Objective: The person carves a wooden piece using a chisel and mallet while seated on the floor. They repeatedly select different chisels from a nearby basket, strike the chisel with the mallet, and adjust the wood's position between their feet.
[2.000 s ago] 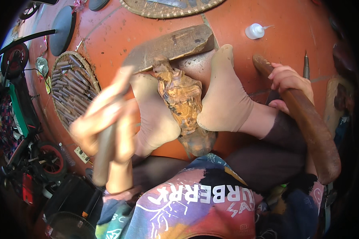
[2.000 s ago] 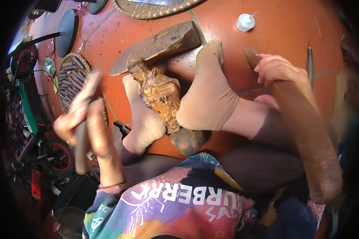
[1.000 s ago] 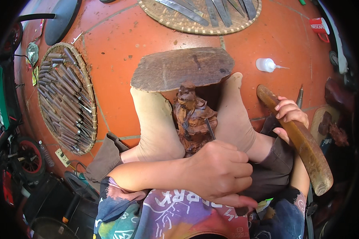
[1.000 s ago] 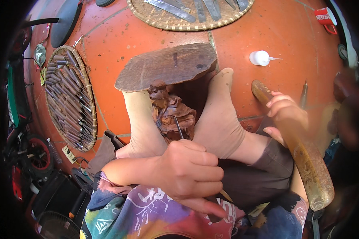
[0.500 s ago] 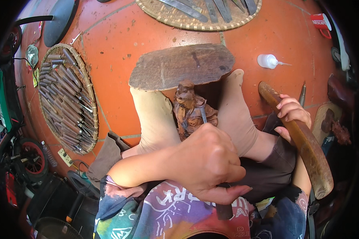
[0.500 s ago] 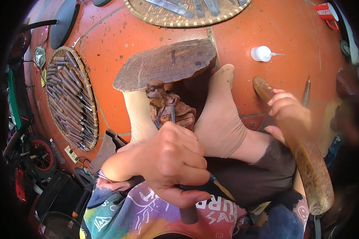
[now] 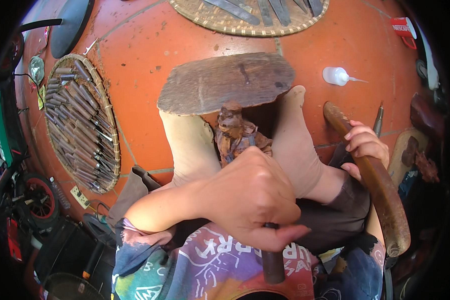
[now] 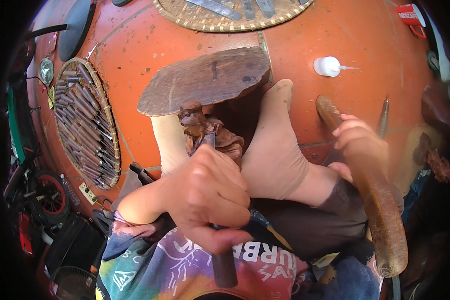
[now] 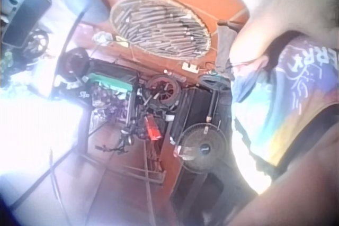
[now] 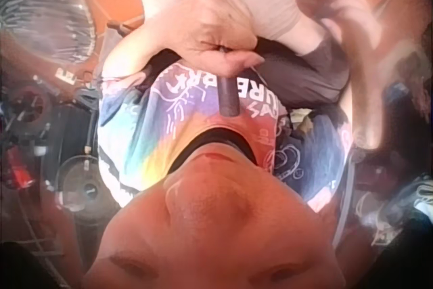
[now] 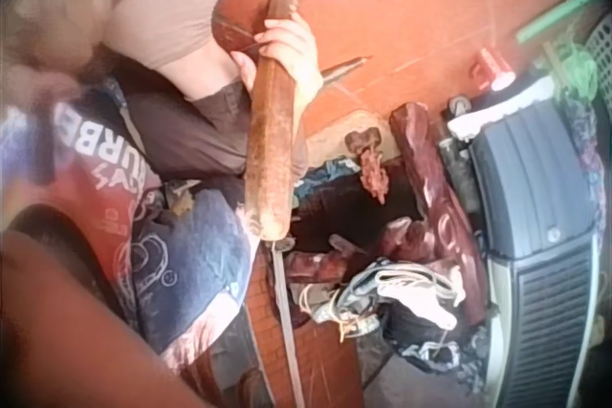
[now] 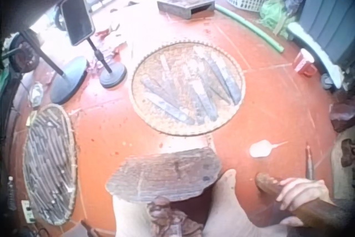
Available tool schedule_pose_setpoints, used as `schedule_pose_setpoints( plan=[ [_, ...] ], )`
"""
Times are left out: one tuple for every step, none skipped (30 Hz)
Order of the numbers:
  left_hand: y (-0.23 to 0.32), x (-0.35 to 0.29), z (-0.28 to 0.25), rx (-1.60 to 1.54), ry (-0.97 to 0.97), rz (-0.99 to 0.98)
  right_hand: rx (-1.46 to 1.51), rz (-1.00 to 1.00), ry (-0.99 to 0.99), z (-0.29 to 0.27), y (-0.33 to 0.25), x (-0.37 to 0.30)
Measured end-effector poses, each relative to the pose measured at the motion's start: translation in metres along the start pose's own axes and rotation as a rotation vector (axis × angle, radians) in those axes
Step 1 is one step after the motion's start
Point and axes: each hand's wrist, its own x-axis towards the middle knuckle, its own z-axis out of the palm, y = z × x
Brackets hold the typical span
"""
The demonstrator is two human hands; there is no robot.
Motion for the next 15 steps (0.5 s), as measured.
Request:
schedule_pose_setpoints(
  plan=[
    [-0.002,-0.002,0.000,-0.010,0.000,0.031,-0.001,-0.004,0.010,0.001,-0.001,-0.001],
    [-0.005,-0.003,-0.001,-0.026,-0.003,0.061,0.000,0.001,0.017,0.001,-0.004,-0.001],
    [-0.005,-0.003,-0.004,-0.041,-0.008,0.092,0.001,0.006,0.025,0.001,-0.005,0.000],
    [-0.004,-0.003,-0.009,-0.049,-0.078,0.079,0.003,0.009,0.034,0.002,-0.007,0.001],
    [-0.002,-0.002,-0.011,-0.052,-0.110,0.052,0.011,-0.005,0.050,0.003,-0.006,0.002],
    [-0.002,-0.001,-0.012,-0.055,-0.142,0.025,0.019,-0.019,0.066,0.004,-0.005,0.003],
    [-0.002,-0.001,-0.012,-0.055,-0.174,-0.003,0.028,-0.035,0.083,0.005,-0.004,0.003],
    [-0.001,-0.001,-0.015,-0.045,-0.183,-0.001,0.015,-0.035,0.091,0.004,-0.007,0.003],
    [0.001,0.002,-0.018,-0.047,-0.200,0.007,0.020,-0.041,0.095,0.003,-0.008,0.003],
    [0.003,0.004,-0.021,-0.048,-0.217,0.014,0.025,-0.047,0.099,0.001,-0.009,0.003],
    [0.002,0.005,-0.021,-0.048,-0.233,0.015,0.037,-0.054,0.102,0.002,-0.007,0.001],
    [0.005,0.005,-0.019,0.032,-0.223,0.024,0.028,-0.050,0.103,0.002,-0.006,-0.002],
    [0.016,0.004,-0.015,0.180,-0.236,0.011,0.022,-0.060,0.103,0.001,-0.005,-0.002],
    [0.036,0.009,-0.010,0.319,-0.245,-0.007,0.022,-0.062,0.099,0.001,-0.004,-0.001],
    [0.053,0.009,-0.004,0.455,-0.254,-0.027,0.025,-0.062,0.093,0.001,-0.006,-0.002]
  ],
)
